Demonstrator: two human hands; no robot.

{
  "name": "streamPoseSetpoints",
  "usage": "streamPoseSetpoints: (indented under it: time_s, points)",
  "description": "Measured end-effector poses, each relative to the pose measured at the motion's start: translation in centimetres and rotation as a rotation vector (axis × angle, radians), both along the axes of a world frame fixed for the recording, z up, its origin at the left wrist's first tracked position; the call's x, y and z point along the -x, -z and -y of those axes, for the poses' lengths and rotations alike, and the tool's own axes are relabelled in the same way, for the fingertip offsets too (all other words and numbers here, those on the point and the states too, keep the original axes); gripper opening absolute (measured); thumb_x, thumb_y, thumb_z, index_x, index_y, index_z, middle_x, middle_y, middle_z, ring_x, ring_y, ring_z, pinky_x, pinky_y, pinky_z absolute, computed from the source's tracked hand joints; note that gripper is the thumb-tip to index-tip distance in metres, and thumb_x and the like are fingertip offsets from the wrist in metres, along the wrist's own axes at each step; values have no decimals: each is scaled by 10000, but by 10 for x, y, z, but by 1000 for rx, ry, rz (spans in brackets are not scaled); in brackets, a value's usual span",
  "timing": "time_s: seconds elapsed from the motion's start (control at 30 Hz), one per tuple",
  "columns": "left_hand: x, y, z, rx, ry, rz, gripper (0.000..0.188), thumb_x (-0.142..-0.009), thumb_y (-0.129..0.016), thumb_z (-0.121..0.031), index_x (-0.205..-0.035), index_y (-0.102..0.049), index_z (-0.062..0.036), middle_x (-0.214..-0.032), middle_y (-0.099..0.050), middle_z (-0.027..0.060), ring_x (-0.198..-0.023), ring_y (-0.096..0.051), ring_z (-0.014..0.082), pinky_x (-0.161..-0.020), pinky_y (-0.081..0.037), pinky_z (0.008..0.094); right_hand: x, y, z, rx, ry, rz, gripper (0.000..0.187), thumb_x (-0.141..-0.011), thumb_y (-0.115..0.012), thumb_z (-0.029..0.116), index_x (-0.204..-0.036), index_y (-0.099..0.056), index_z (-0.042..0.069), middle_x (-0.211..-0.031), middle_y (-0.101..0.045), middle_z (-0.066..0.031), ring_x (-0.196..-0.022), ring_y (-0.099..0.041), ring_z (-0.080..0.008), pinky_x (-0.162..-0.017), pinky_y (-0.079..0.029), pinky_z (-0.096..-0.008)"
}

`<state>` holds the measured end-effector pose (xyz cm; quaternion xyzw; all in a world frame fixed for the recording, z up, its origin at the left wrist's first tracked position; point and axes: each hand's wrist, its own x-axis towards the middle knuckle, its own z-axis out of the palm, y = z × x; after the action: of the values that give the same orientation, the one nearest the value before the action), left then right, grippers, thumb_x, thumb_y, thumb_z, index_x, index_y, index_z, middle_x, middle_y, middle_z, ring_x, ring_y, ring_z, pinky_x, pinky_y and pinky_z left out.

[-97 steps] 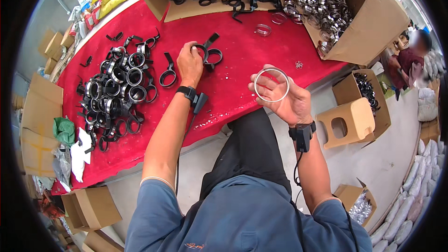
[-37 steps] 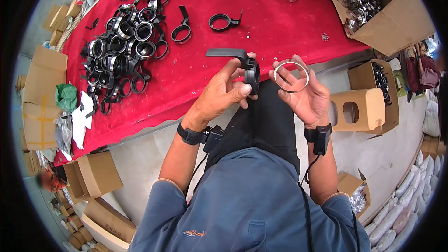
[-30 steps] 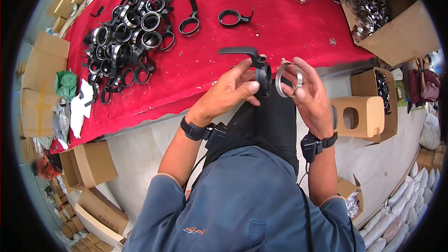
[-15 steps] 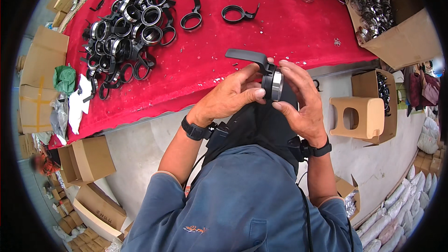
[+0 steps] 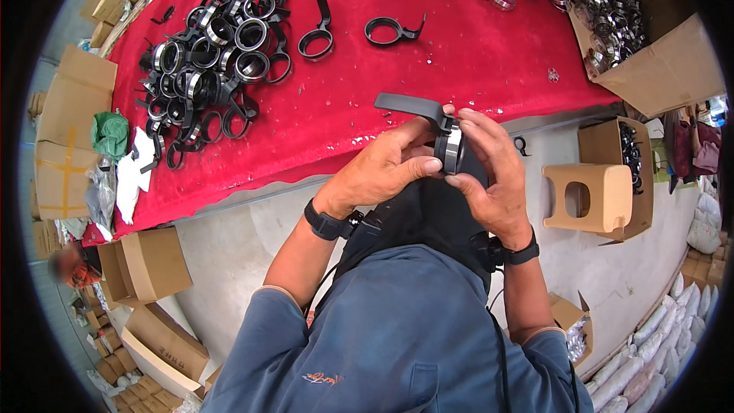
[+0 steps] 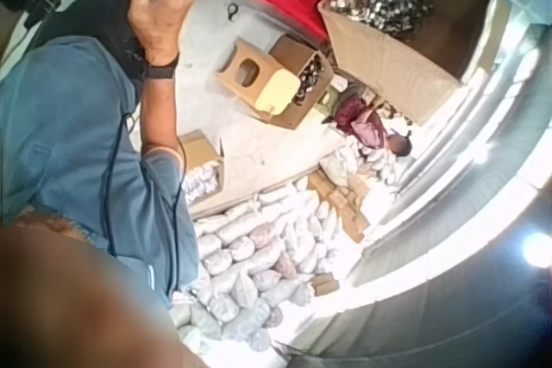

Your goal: The person is assembling black plastic rings with metal metal ring components by pressing them together.

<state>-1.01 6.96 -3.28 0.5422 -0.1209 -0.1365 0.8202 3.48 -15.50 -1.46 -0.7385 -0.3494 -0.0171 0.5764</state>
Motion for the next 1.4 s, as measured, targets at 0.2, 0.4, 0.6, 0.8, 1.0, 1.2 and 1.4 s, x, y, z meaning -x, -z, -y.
streamPoseSetpoints:
  time_s: [0.2, 0.4, 0.6, 0.8, 1.0, 1.2, 1.4]
  points:
    - [-1, -2, 13, 53, -63, -35, 806, -1118, -655, -350, -1729, -252, -12, -1616, -478, 94, -1428, -539, 202, -1157, -499, 399, 0, -6, -5, 151, 109, 268, 704, -763, -871, 2, -1433, -658, 42, -1495, -638, -187, -1373, -625, -391, -1161, -506, -470]
    - [1, -11, 7, -423, -85, 110, 667, -1153, -568, -426, -1627, -436, 25, -1338, -657, 88, -1180, -626, 169, -1029, -522, 348, -3, -5, 8, -234, 119, -376, 405, -1028, -749, 211, -1365, -677, -3, -1350, -682, -158, -1279, -665, -246, -1104, -517, -385]
    - [2, -30, 20, -553, -207, 382, 443, -1130, -594, -355, -1323, -607, 43, -981, -647, 179, -864, -641, 296, -817, -513, 398, -8, -4, -18, -120, 429, -207, 505, -1177, -503, 347, -862, -606, -34, -766, -532, -38, -712, -487, -145, -659, -412, -342]
    - [-6, -25, 56, -650, -810, 426, 450, -1085, -668, -406, -931, -660, 17, -795, -537, 153, -690, -555, 352, -609, -443, 448, -3, -3, -35, -28, 553, 53, 427, -1165, -512, 256, -871, -616, -36, -769, -550, -82, -692, -491, -175, -642, -410, -364]
    - [-7, -27, 54, -1012, -925, 713, 427, -1075, -681, -343, -769, -626, -52, -690, -510, 123, -614, -534, 339, -549, -411, 460, -5, -1, -34, -112, 472, -285, 463, -1152, -544, 276, -799, -546, -23, -697, -528, -87, -659, -447, -175, -610, -384, -393]
    - [-12, -24, 55, -1034, -890, 724, 464, -1069, -688, -325, -703, -559, -70, -631, -474, 103, -554, -512, 316, -508, -386, 446, -11, 2, -43, -162, 556, -201, 511, -1153, -557, 301, -757, -520, -19, -638, -448, -56, -644, -397, -138, -580, -354, -381]
    - [-18, -16, 57, -931, -900, 784, 476, -1029, -736, -328, -667, -544, -85, -607, -478, 92, -518, -510, 303, -479, -379, 434, -13, 3, -44, -232, 587, -177, 558, -1158, -562, 338, -726, -523, -12, -617, -448, -27, -630, -396, -113, -556, -338, -364]
